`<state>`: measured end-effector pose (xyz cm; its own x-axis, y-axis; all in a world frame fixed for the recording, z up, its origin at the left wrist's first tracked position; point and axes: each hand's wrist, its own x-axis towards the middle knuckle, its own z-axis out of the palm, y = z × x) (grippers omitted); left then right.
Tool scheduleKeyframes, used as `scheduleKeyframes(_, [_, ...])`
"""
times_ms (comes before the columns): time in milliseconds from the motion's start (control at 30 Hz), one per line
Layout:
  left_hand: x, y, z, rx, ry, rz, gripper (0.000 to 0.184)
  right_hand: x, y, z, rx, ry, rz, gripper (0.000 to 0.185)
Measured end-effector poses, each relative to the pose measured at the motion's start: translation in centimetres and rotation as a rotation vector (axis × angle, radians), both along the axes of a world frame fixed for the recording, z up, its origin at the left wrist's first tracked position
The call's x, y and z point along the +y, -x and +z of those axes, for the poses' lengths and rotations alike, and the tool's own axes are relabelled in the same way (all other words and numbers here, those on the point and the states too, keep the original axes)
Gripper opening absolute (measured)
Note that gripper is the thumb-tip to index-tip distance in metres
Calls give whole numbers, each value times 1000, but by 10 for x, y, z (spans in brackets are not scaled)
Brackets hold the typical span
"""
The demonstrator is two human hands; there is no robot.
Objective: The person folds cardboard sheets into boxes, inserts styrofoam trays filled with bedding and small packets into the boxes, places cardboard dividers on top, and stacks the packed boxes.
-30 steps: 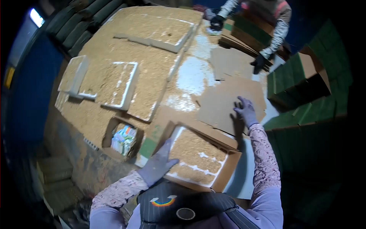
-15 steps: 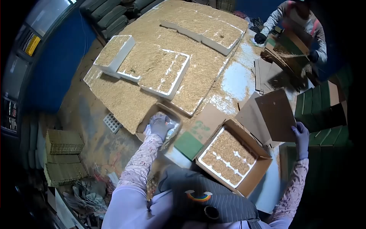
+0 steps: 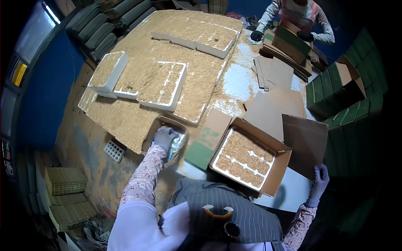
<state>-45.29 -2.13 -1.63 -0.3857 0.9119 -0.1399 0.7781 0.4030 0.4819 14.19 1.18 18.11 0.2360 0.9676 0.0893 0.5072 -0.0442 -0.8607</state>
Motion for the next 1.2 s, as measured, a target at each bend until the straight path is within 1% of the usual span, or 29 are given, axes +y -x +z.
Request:
scheduleKeyframes(67, [0, 9, 7, -98, -78, 25, 23, -11, 7, 8, 8, -43, -52, 17])
scheduleKeyframes(133, [-1, -5, 68, -180, -277, 85, 20, -19, 8, 11, 5, -95, -112, 17])
scheduleKeyframes(200, [5, -53, 138, -52, -473, 89, 16, -30, 14, 8, 17, -209, -170, 21])
scheduleKeyframes(233, [8, -81, 160, 84, -575, -132, 15, -32, 23, -1, 28, -267, -217, 23])
scheduleKeyframes(267, [14, -111, 169, 214, -683, -354, 15, -32, 49, 5, -61, -284, -232, 24])
scheduleKeyframes(300, [19, -146, 167, 155, -616, -442, 17, -28, 57, -16, -26, -424, -141, 28])
scheduleKeyframes(333, [21, -175, 165, 105, -548, -532, 20, -25, 80, -4, -381, -553, 35, 34])
scheduleKeyframes(367, [22, -189, 160, 110, -507, -616, 20, -26, 98, 6, -455, -513, 215, 39])
scheduleKeyframes(400, [22, -192, 165, 101, -521, -633, 20, -30, 102, -1, -733, -541, 287, 42])
scheduleKeyframes(433, [21, -185, 176, 85, -569, -464, 19, -37, 108, 0, -894, -555, 416, 41])
scheduleKeyframes(467, [21, -176, 188, 68, -609, -296, 17, -46, 106, -12, -948, -526, 537, 37])
scheduleKeyframes(500, [21, -169, 199, 101, -655, -215, 14, -52, 109, -16, -1035, -469, 665, 27])
scheduleKeyframes(533, [23, -165, 201, 17, -676, -258, 12, -53, 112, -21, -1024, -403, 844, 18])
scheduleKeyframes(600, [20, -190, 211, 97, -627, -533, 13, -49, 121, -23, -1018, -276, 1073, 12])
scheduleKeyframes(633, [22, -201, 199, 101, -432, -730, 17, -43, 125, -24, -1026, -272, 1057, 12])
scheduleKeyframes(667, [25, -213, 184, 298, -357, -891, 18, -35, 129, -26, -1052, -196, 1151, 12])
scheduleKeyframes(700, [27, -225, 171, 444, -293, -936, 17, -31, 130, -29, -1076, -118, 1244, 12])
scheduleKeyframes(733, [31, -233, 157, 593, -230, -974, 17, -28, 129, -38, -1086, -117, 1227, 12])
scheduleKeyframes(767, [31, -236, 131, 596, -245, -985, 17, -25, 128, -49, -1018, -143, 1288, 12])
scheduleKeyframes(800, [28, -236, 100, 639, -312, -920, 15, -25, 128, -54, -947, -169, 1350, 12])
scheduleKeyframes(867, [27, -241, 103, 677, -389, -854, 14, -26, 130, -48, -946, -102, 1384, 13])
scheduleKeyframes(933, [16, -246, 147, 526, -135, -819, 15, -28, 128, -53, -905, -119, 1452, 14])
scheduleKeyframes(967, [20, -247, 140, 748, -8, -895, 13, -29, 129, -51, -846, -69, 1422, 13])
scheduleKeyframes(1000, [27, -245, 122, 747, -8, -899, 13, -28, 131, -52, -846, -66, 1419, 13])
scheduleKeyframes(1067, [36, -236, 85, 733, 39, -946, 11, -26, 134, -59, -834, 239, 1351, 14])
scheduleKeyframes(1100, [42, -236, 91, 734, 34, -950, 11, -23, 128, -76, -732, 248, 1305, 17])
scheduleKeyframes(1133, [54, -237, 103, 679, 157, -1001, 12, -19, 128, -69, -735, 247, 1295, 17])
scheduleKeyframes(1167, [57, -236, 114, 619, 287, -1052, 12, -17, 126, -60, -627, 163, 1168, 18])
scheduleKeyframes(1200, [55, -231, 119, 617, 285, -1060, 12, -16, 124, -47, -522, 82, 1041, 19])
